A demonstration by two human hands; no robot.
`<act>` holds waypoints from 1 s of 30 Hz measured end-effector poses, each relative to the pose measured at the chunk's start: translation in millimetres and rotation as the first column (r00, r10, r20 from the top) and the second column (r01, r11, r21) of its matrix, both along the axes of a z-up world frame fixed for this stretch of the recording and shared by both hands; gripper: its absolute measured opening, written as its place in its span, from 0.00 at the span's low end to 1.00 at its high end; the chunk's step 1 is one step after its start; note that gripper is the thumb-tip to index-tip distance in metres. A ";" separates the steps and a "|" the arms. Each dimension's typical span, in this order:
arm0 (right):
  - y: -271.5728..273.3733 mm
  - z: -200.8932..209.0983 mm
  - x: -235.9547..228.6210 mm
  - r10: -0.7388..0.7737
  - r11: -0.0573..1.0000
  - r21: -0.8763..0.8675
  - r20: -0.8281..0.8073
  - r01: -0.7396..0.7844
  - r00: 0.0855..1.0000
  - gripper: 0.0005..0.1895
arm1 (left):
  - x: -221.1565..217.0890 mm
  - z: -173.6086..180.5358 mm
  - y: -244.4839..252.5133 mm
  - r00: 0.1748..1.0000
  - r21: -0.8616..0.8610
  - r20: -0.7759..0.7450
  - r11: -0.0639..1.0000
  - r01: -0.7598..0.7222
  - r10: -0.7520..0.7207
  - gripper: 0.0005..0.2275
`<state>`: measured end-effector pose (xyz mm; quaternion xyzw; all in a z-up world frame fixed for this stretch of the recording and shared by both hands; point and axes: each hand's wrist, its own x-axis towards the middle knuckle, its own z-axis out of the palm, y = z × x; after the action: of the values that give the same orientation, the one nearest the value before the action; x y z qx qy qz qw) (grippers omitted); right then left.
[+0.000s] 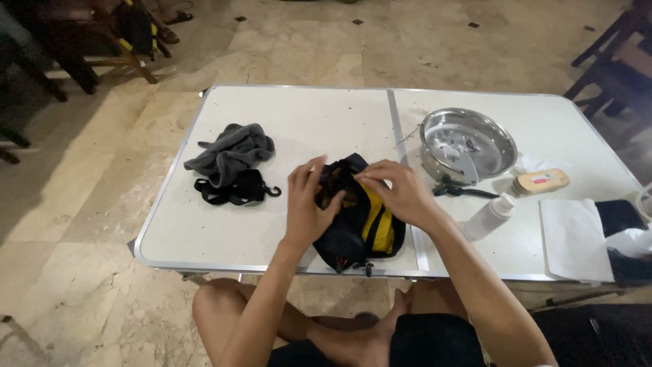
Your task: Cleaning a black nylon strap using a brush and soapy water, then wiping it dry and packing it into a bag.
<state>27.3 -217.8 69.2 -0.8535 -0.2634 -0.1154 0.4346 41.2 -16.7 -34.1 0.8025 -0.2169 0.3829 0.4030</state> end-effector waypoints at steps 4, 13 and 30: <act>8.8 6.2 -4.1 0.190 0.980 -0.084 0.108 -0.181 0.976 0.08 | -8.8 31.2 -10.0 0.959 -0.019 0.030 0.959 0.282 -0.282 0.31; 12.1 -9.0 3.5 0.161 0.978 0.144 -0.070 -0.150 0.984 0.09 | 1.5 45.0 8.8 0.918 -0.249 -0.167 0.916 0.314 -0.360 0.13; -2.3 -14.9 14.5 -0.081 0.933 0.352 -0.019 0.082 0.997 0.04 | 52.2 59.5 31.4 0.886 -0.333 -0.398 0.937 0.101 -0.237 0.05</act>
<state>41.7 -220.2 54.3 -0.7723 -0.2021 -0.1768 0.5757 93.4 14.7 25.4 0.7735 -0.1308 0.1870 0.5913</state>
